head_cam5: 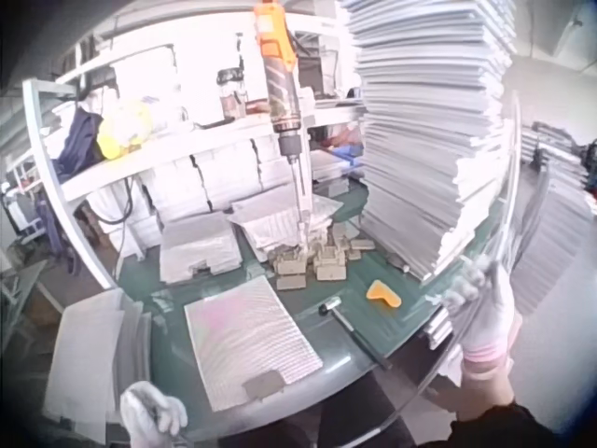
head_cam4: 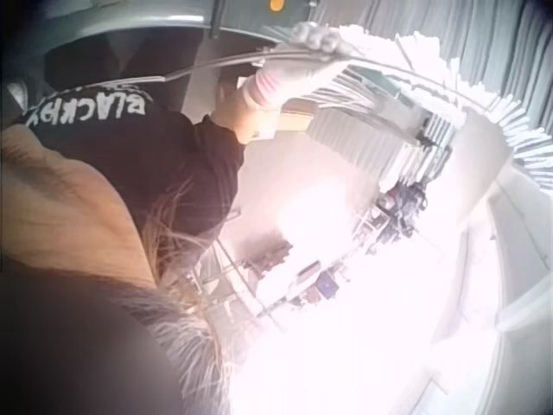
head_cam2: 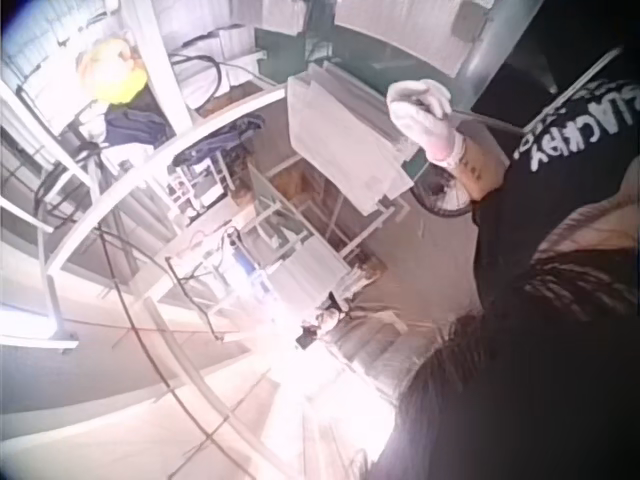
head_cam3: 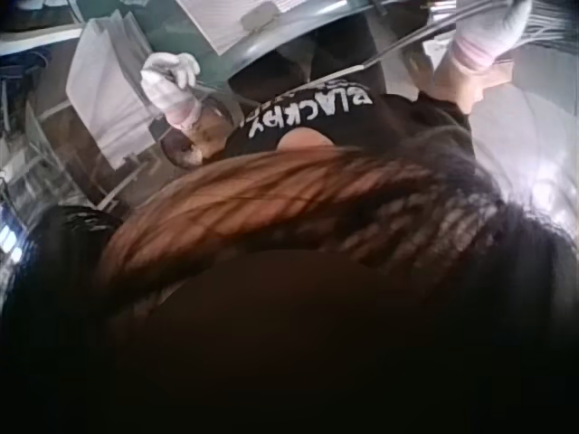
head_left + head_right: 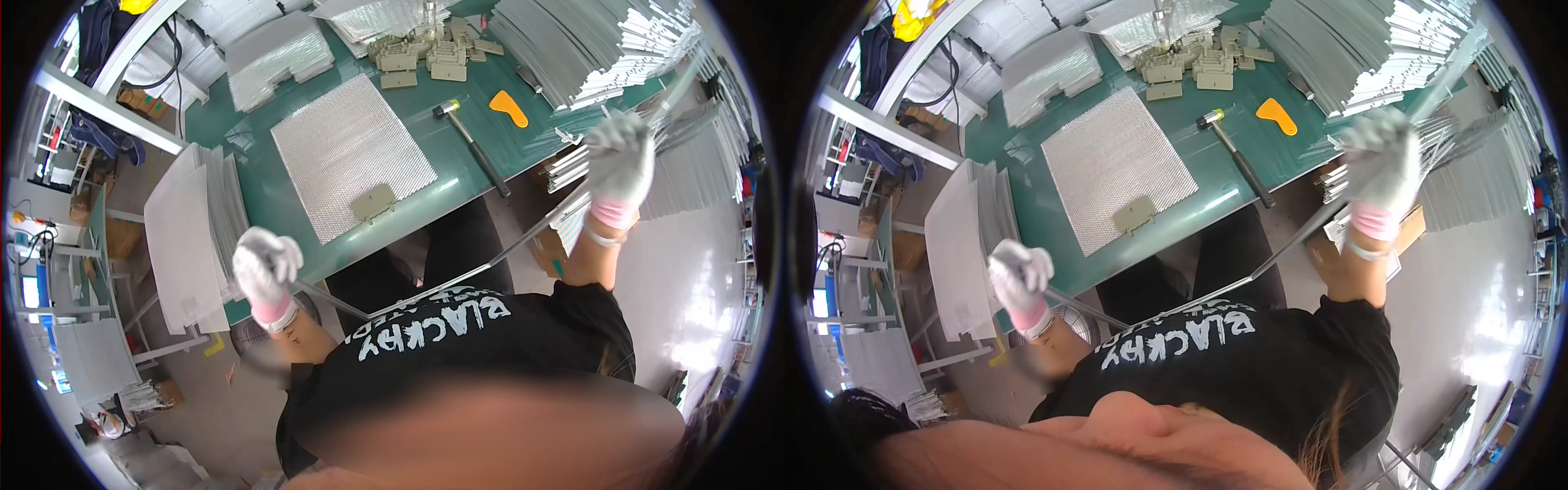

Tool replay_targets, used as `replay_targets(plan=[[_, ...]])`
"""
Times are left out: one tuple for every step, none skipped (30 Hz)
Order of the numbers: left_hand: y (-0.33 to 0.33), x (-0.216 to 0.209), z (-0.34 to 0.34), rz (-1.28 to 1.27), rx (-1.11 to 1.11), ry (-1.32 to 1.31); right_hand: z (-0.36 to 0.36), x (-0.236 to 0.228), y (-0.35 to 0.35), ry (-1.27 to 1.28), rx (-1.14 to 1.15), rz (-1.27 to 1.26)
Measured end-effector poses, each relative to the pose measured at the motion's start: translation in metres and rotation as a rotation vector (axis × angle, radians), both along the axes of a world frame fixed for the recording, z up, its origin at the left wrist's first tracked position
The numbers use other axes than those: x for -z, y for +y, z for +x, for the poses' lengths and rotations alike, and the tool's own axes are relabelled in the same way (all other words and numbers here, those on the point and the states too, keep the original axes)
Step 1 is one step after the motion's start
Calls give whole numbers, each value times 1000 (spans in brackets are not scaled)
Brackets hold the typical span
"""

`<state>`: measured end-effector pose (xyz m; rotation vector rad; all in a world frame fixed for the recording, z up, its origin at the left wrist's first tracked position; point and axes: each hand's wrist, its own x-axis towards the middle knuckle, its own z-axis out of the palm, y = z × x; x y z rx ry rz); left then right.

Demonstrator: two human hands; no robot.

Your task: Assembling industrial mesh filters by attaching metal brackets and securing them with an electric screwdriver.

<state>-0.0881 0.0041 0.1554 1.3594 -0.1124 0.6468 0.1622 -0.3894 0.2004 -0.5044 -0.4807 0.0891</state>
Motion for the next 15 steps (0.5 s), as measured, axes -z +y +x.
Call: replay_targets(plan=[[-3,7,4,-36,7,21,-8,-3,31,-11,-33,-91],[-5,15,3,-55,-15,51,-9,4,60,36,-137,-134],[-7,22,5,-79,-21,75,-9,15,86,78,-226,-184],[-9,28,8,-93,-51,105,-6,27,108,133,-241,-260],[-10,34,10,-102,-89,137,0,46,130,189,-265,-331],[-9,44,13,-119,-138,206,10,71,147,238,-324,-312],[-11,51,19,-145,-192,273,18,95,159,288,-377,-295],[-12,59,23,-151,-248,309,22,115,167,333,-392,-314],[-12,69,25,-155,-313,344,21,125,177,377,-415,-333],[-9,79,26,-178,-339,372,19,135,182,426,-382,-384],[0,93,18,11,-389,452,18,141,186,424,-392,-384],[-12,102,23,216,-626,375,17,146,187,414,-319,-478],[-25,111,29,422,-858,290,17,151,188,404,-244,-571],[-37,108,21,740,-901,437,21,161,178,306,-223,-750],[-59,106,18,711,-889,294,19,164,173,304,-230,-746]])
